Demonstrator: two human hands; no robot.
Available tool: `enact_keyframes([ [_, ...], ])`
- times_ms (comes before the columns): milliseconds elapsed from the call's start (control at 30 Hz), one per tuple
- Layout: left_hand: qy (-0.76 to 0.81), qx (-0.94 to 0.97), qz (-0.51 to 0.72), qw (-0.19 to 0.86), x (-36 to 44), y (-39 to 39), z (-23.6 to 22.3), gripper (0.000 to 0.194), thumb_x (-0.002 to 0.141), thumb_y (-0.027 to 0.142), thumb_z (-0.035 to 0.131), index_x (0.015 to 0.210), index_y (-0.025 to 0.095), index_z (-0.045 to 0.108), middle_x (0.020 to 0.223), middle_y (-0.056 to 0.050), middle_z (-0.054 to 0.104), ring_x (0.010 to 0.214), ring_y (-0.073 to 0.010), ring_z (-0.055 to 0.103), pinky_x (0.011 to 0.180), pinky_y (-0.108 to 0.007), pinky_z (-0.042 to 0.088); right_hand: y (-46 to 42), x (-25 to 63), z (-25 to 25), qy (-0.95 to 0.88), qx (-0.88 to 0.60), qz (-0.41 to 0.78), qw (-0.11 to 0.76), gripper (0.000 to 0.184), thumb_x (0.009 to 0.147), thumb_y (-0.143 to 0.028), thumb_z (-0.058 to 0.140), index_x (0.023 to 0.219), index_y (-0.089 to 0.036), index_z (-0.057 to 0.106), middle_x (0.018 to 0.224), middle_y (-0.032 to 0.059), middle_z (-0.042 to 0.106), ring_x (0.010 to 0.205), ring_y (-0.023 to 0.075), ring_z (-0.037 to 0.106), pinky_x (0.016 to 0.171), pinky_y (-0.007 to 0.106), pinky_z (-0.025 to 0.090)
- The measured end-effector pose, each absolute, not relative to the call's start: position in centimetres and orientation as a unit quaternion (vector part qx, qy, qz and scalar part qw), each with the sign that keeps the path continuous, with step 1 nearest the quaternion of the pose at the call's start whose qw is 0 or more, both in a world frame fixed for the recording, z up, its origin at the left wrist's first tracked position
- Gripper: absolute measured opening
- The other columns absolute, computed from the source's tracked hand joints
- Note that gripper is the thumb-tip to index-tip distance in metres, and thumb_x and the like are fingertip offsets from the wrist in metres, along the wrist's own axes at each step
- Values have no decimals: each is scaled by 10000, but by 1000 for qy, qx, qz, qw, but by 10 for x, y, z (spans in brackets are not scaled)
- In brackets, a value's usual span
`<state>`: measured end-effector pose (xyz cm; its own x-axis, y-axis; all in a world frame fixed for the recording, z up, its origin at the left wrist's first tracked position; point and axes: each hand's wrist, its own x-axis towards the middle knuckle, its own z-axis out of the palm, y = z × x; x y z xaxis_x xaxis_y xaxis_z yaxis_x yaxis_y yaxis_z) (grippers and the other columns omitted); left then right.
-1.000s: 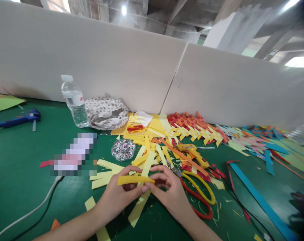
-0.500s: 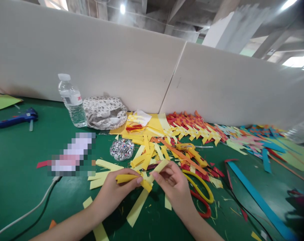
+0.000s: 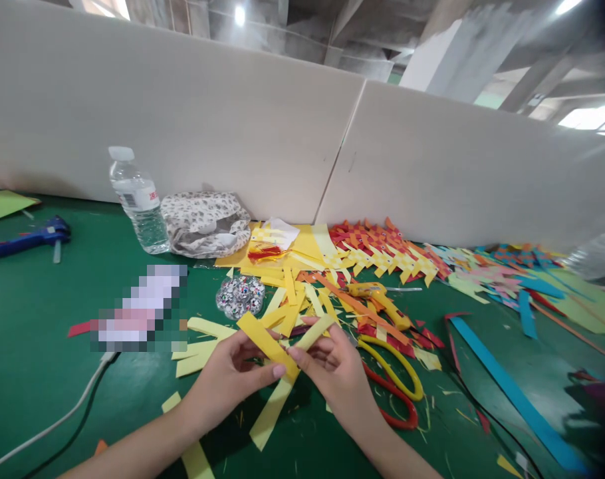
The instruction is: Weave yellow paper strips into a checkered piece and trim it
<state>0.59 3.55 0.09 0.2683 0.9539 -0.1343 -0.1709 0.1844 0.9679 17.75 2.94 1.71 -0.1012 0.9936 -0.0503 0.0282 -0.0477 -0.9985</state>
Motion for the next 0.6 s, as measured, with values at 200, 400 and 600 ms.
enact_keyframes([
  [200, 465, 447, 418, 640, 7, 37, 4, 300, 649, 301, 727, 901, 165, 638, 755, -21, 695, 680, -151, 625, 617, -241, 492, 30, 177, 15, -518, -498, 532, 447, 505, 701, -305, 703, 1123, -198, 447, 897, 57, 698, 825, 219, 661, 722, 330, 529],
  [400, 469, 434, 430, 638, 7, 37, 5, 284, 636, 298, 727, 874, 170, 641, 773, -21, 695, 697, -155, 628, 626, -245, 488, 31, 178, 19, -501, -510, 531, 455, 573, 691, -329, 708, 1161, -204, 403, 909, 58, 692, 861, 231, 658, 749, 339, 529],
  [600, 474, 431, 446, 626, 8, 38, 2, 301, 627, 314, 732, 874, 181, 624, 756, -6, 676, 658, -141, 614, 597, -237, 492, 30, 177, 13, -507, -509, 535, 444, 622, 675, -318, 719, 1184, -205, 381, 881, 48, 687, 810, 223, 663, 723, 345, 535],
])
